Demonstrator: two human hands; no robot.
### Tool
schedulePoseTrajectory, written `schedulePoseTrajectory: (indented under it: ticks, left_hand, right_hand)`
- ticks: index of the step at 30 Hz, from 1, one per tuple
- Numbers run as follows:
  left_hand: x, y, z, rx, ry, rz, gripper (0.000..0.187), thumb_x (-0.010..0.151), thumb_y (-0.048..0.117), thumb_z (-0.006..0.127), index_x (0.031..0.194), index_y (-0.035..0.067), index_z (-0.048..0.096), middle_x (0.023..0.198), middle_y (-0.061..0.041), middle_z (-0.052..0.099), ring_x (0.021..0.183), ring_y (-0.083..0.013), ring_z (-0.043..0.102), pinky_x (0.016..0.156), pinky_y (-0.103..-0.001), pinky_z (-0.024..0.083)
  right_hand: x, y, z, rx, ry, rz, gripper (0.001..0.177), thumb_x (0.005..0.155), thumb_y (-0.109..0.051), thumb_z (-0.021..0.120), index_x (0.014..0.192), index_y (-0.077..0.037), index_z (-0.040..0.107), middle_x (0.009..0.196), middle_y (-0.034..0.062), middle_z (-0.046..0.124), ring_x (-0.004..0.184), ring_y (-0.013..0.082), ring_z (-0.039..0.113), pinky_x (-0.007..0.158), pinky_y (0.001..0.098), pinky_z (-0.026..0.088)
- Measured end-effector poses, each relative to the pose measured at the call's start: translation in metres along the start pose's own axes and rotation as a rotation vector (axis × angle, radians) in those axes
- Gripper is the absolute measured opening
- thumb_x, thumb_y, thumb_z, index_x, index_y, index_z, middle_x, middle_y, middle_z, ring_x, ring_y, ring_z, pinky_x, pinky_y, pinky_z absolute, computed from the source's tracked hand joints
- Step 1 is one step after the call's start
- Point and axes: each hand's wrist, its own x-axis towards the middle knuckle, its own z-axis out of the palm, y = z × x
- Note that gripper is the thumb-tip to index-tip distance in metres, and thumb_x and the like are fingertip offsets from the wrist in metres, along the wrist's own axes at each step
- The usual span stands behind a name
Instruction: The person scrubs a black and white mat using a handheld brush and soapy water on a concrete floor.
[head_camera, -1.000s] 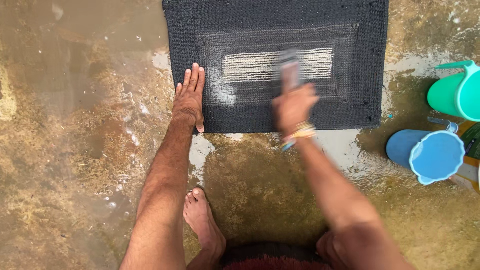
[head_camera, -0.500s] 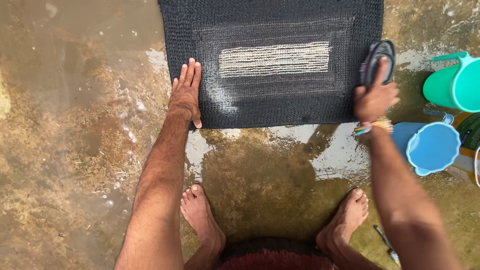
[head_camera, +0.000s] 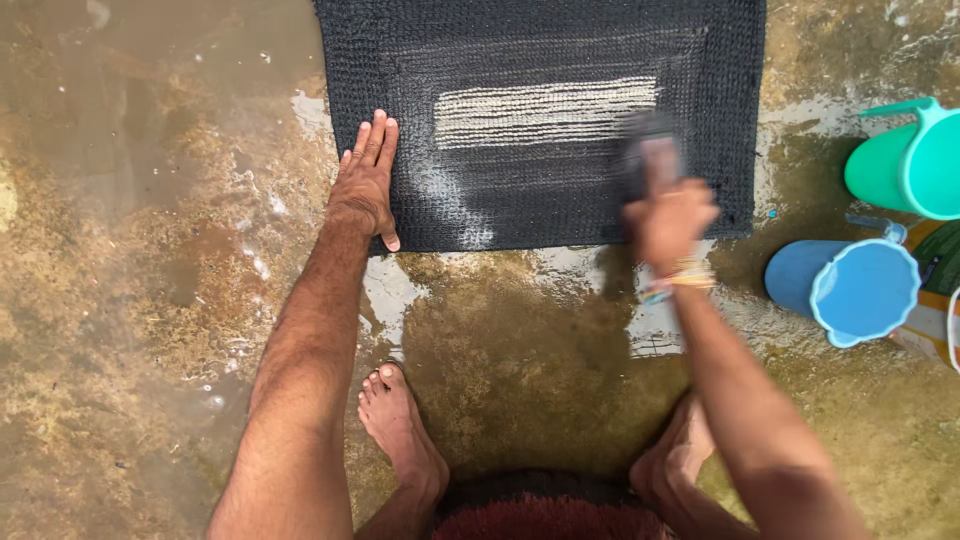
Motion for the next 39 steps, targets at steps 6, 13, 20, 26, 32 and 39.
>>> schedulePoseTrajectory:
  ticks: [6, 13, 20, 26, 32, 39]
  left_hand:
    - [-0.001, 0.001, 0.000, 0.028, -0.009, 0.002, 0.184, 0.025, 0.018, 0.107, 0.161, 0.022, -0.016, 0.170, 0.003, -0.019, 0.158, -0.0175, -0.008, 0.129, -0.038, 0.011]
    - [0.057, -0.048, 0.010, 0.304, -0.008, 0.235, 0.122, 0.082, -0.003, 0.076, 0.165, 0.027, -0.008, 0.172, 0.003, -0.010, 0.156, -0.0163, 0.009, 0.127, -0.030, 0.017]
    - [0.047, -0.043, 0.008, 0.132, -0.037, 0.085, 0.099, 0.095, -0.016, 0.049, 0.163, 0.037, 0.001, 0.172, 0.015, -0.005, 0.156, -0.0089, 0.011, 0.124, -0.030, 0.023]
    - [0.044, -0.021, -0.025, 0.161, -0.132, -0.004, 0.066, 0.099, 0.006, 0.048, 0.157, 0.024, 0.024, 0.161, 0.003, 0.024, 0.146, -0.0188, 0.034, 0.121, -0.034, 0.033]
    - [0.071, -0.029, -0.025, 0.128, -0.004, 0.029, 0.043, 0.110, 0.031, 0.038, 0.146, 0.019, 0.057, 0.146, -0.006, 0.061, 0.136, -0.0244, 0.056, 0.117, -0.037, 0.045]
    - [0.063, -0.026, -0.027, -0.075, -0.019, -0.132, 0.040, 0.110, 0.038, 0.040, 0.139, 0.019, 0.061, 0.142, -0.009, 0.059, 0.133, -0.0262, 0.054, 0.116, -0.039, 0.042]
  right_hand:
    - [0.007, -0.013, 0.034, 0.098, 0.388, 0.214, 0.101, 0.089, -0.028, 0.070, 0.169, -0.021, 0.010, 0.108, 0.0252, 0.056, 0.090, 0.0351, 0.052, 0.082, 0.0526, 0.040]
    - [-0.127, -0.271, -0.022, 0.138, -0.369, -0.518, 0.090, 0.093, -0.040, 0.063, 0.162, -0.029, 0.007, 0.109, 0.0206, 0.054, 0.099, 0.0314, 0.048, 0.087, 0.0480, 0.037]
    - [0.008, -0.091, -0.021, -0.194, -0.106, -0.110, 0.100, 0.080, -0.055, 0.076, 0.160, -0.025, 0.023, 0.109, 0.0248, 0.059, 0.088, 0.0319, 0.055, 0.072, 0.0473, 0.040]
    - [0.036, -0.069, 0.001, 0.093, 0.420, 0.051, 0.099, 0.087, -0.030, 0.069, 0.168, -0.014, 0.015, 0.104, 0.0206, 0.056, 0.082, 0.0293, 0.052, 0.073, 0.0502, 0.041]
    - [-0.105, -0.317, -0.025, 0.226, -0.177, -0.445, 0.102, 0.082, -0.035, 0.077, 0.161, -0.034, 0.013, 0.111, 0.0194, 0.056, 0.097, 0.0313, 0.051, 0.083, 0.0482, 0.041]
    - [0.042, -0.110, -0.035, -0.263, -0.196, -0.259, 0.034, 0.087, -0.052, 0.073, 0.110, -0.026, 0.075, 0.108, 0.0139, 0.062, 0.093, 0.0272, 0.056, 0.073, 0.0409, 0.043]
